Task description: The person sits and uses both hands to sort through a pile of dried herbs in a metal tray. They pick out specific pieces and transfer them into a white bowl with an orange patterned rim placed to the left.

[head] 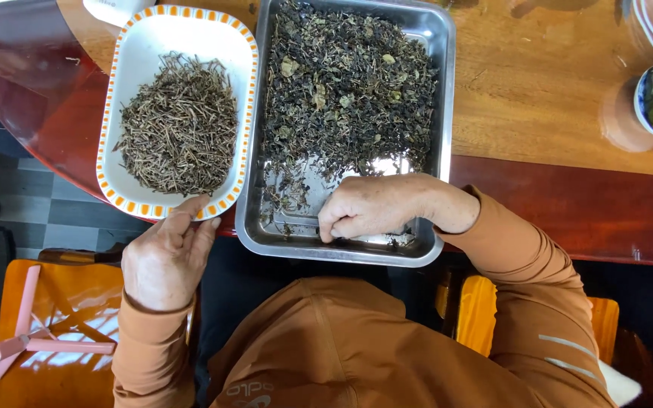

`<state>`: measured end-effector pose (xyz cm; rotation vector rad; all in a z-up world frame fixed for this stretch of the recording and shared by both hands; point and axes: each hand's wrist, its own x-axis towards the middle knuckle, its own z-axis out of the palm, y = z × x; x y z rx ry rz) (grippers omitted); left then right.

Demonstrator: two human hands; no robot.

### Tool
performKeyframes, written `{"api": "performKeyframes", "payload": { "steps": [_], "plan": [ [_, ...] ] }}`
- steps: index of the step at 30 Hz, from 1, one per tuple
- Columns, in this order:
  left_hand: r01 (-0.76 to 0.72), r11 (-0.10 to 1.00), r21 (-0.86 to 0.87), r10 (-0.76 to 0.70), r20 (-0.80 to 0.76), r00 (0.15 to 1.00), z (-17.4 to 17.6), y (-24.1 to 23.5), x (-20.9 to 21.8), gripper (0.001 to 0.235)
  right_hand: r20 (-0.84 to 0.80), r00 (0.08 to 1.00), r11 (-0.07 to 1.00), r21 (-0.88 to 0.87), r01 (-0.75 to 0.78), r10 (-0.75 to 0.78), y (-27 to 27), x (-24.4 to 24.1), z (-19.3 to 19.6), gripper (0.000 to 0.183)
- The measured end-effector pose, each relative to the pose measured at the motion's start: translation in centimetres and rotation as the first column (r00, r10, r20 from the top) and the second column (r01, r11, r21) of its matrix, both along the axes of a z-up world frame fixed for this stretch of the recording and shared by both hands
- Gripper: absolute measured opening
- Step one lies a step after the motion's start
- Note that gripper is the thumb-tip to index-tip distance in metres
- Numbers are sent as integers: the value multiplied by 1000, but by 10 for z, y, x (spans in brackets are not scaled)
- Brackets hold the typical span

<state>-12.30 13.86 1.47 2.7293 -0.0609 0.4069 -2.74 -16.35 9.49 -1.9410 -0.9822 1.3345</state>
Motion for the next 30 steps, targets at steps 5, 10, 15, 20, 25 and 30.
{"api": "performKeyframes", "payload": {
  "steps": [5, 10, 15, 20, 25, 30],
  "plan": [
    [117, 982, -150, -113, 36, 993, 30, -9, -1, 18, -46, 973, 963, 143, 230, -225, -16, 8, -2, 29],
    [242, 957, -161, -228, 103, 968, 51, -47, 21, 15, -82, 891, 857, 249, 452, -447, -38, 27, -12, 27],
    [636, 762, -121, -633, 73, 771, 51, -75, 63, 6, 85, 835, 808, 320, 494, -544, -50, 37, 0, 21],
    [530, 842, 102, -526, -66, 848, 17, -103, 100, 10, 367, 743, 828, 210, 520, -560, -40, 28, -3, 9],
    [517, 843, 146, -495, -165, 853, 25, -119, 107, 17, 467, 734, 866, 188, 463, -493, -35, 34, -18, 12],
    [553, 820, 144, -494, -309, 813, 58, -134, 102, 17, 615, 673, 883, 84, 462, -411, -49, 43, -26, 13]
  ]
}}
